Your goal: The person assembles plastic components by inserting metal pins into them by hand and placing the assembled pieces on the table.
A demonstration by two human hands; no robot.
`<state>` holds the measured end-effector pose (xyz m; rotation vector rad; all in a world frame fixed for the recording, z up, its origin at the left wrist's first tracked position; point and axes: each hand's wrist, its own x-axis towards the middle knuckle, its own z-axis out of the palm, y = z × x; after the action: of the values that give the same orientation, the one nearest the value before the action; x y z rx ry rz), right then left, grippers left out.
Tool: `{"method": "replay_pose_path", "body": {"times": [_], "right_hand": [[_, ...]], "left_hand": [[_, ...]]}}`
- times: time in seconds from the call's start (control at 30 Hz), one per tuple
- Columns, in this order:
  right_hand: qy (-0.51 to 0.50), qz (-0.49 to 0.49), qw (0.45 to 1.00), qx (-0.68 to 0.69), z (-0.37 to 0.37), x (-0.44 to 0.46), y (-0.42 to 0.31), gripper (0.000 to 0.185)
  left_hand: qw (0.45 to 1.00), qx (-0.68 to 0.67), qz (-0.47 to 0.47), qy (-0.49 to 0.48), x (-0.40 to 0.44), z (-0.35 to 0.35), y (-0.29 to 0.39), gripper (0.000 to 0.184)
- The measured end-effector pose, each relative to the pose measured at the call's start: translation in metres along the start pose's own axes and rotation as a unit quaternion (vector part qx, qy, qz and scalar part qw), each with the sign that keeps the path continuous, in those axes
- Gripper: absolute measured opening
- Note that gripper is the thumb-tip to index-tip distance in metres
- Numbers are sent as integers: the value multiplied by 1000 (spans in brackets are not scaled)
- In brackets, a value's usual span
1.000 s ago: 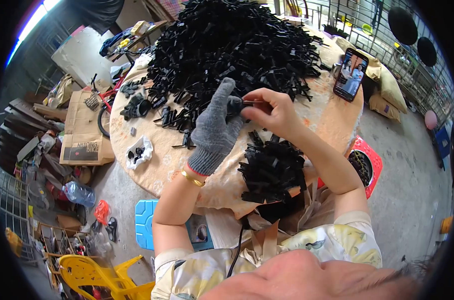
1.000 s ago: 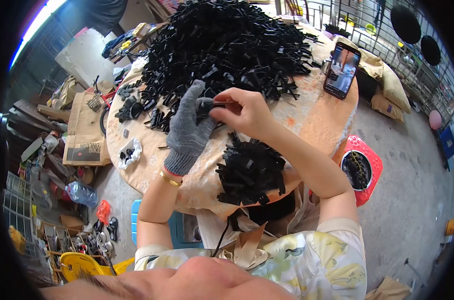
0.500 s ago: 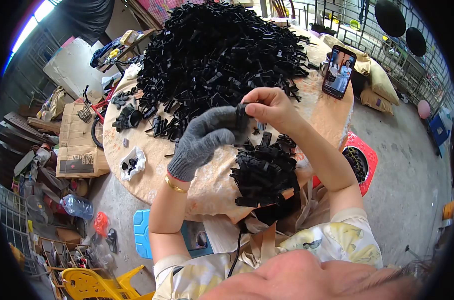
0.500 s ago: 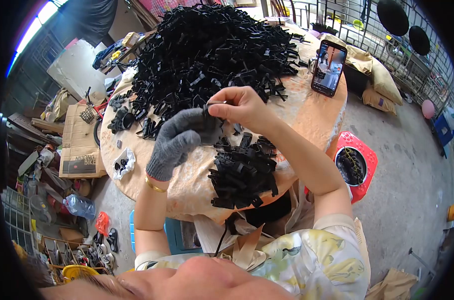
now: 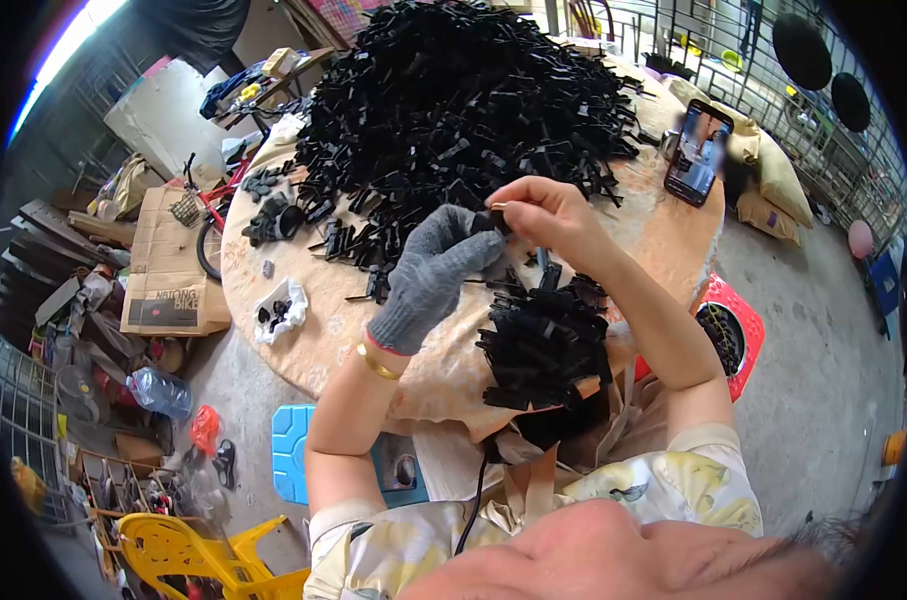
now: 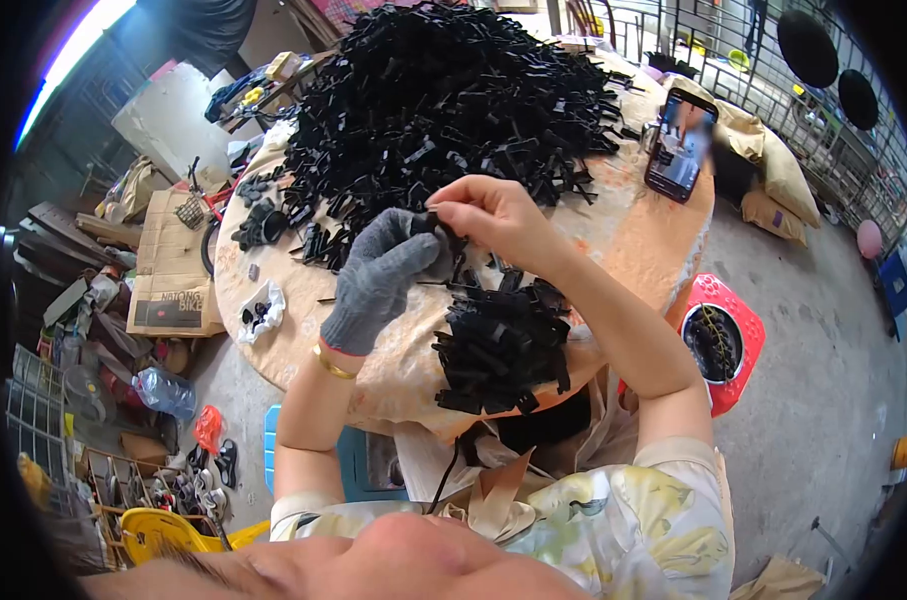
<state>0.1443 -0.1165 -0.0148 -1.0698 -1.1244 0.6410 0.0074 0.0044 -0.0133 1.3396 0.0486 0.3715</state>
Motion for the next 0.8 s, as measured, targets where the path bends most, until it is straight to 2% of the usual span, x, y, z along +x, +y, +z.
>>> {"method": "replay_pose_path", "body": {"times": [0.07,0.1,0.13,0.17,0.2,0.27,0.3,0.43,0.63,0.67,0.73,0.8], "right_hand": [[28,38,999,5,-5,0,6,11],[20,12,999,-50,-1,0,6,11],[16,12,999,-49,3,0,8,11],[13,-2,996,-92,6,0,12,10],[11,-17,991,-135,7,-1,15,9],[13,-10,991,-136,10,-1,13,8],[17,-16,988,-150,10,-2,11,8],[23,-16,990,-137,12,-2,12,9],[38,-11,986,-164,17,-5,6,12],[38,-10,986,-163,18,-5,5,12],[39,57,991,-115,19,-6,3,12],[38,59,992,-104,20,-5,5,12]], "left_hand": [[999,14,22,36,1,-2,-1,12],[991,115,47,56,2,-5,-2,14],[971,214,70,76,2,-7,-5,15],[965,232,90,85,2,-8,-9,22],[965,232,90,87,3,-4,-10,22],[967,156,170,112,2,4,-11,30],[962,193,170,88,2,0,-11,37],[966,203,142,78,-1,0,-8,38],[942,253,206,83,0,-4,-13,32],[928,279,233,85,0,-4,-12,30],[912,306,257,88,-1,-3,-11,28],[861,381,325,93,-1,-1,-10,27]]}}
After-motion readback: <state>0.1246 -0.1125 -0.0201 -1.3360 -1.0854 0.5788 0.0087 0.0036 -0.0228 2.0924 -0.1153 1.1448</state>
